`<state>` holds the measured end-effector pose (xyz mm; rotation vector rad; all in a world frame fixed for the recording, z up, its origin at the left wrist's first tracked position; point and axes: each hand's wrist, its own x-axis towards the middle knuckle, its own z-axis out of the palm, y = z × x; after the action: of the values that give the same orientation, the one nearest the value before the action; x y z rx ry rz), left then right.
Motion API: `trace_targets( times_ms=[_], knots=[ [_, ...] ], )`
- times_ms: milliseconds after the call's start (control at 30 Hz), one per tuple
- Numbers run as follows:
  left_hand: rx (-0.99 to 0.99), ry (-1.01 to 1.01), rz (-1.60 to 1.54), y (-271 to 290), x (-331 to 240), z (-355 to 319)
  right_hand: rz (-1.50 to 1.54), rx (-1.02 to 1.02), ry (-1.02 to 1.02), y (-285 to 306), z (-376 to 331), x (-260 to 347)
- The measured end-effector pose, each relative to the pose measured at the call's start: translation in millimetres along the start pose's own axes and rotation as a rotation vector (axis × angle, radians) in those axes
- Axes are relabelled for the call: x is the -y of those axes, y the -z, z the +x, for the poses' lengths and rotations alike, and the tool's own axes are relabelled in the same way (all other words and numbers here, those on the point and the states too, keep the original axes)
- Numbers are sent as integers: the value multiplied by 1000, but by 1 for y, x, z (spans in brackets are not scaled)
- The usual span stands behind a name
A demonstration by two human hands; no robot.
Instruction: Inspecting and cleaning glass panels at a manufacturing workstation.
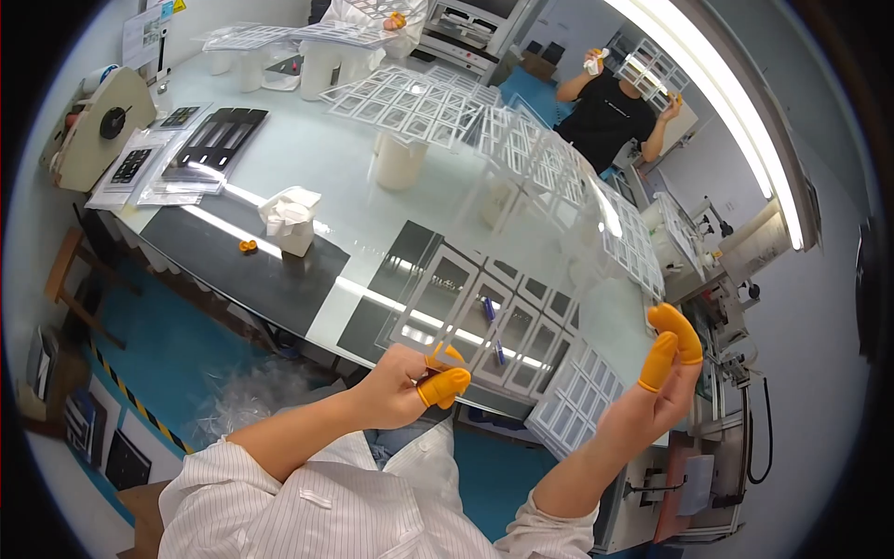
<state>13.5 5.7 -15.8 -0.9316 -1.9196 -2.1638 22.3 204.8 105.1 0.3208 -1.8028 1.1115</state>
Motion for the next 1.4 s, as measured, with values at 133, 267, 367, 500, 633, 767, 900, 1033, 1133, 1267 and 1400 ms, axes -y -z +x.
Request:
trace_targets(
  times_ms=[133,267,367,500,633,767,900,1033,1133,1267,1400],
  knots=[
    [151,171,-268,4,8,-20,-209,-183,-176,30,-28,-43],
    [247,190,-388,-1,11,-23,-282,-281,-332,49,-59,-66],
    [308,194,-461,-4,15,-24,-271,-270,-490,53,-79,-77],
    [354,151,-406,-5,22,-22,-16,-308,-496,61,-90,-83],
    [358,204,-373,-8,31,-22,-31,-278,-399,58,-92,-84],
    [370,288,-402,-10,39,-19,-86,-361,-432,52,-91,-84],
    [365,320,-391,-9,47,-19,-87,-368,-450,49,-93,-89],
    [387,290,-267,-12,53,-18,-102,-331,-427,54,-98,-100],
    [398,306,-217,-13,56,-23,-101,-311,-384,56,-101,-108],
    [398,295,-136,-15,60,-25,-115,-301,-346,58,-108,-115],
    [410,321,-122,-15,66,-32,-106,-315,-323,59,-112,-120]
  ],
)
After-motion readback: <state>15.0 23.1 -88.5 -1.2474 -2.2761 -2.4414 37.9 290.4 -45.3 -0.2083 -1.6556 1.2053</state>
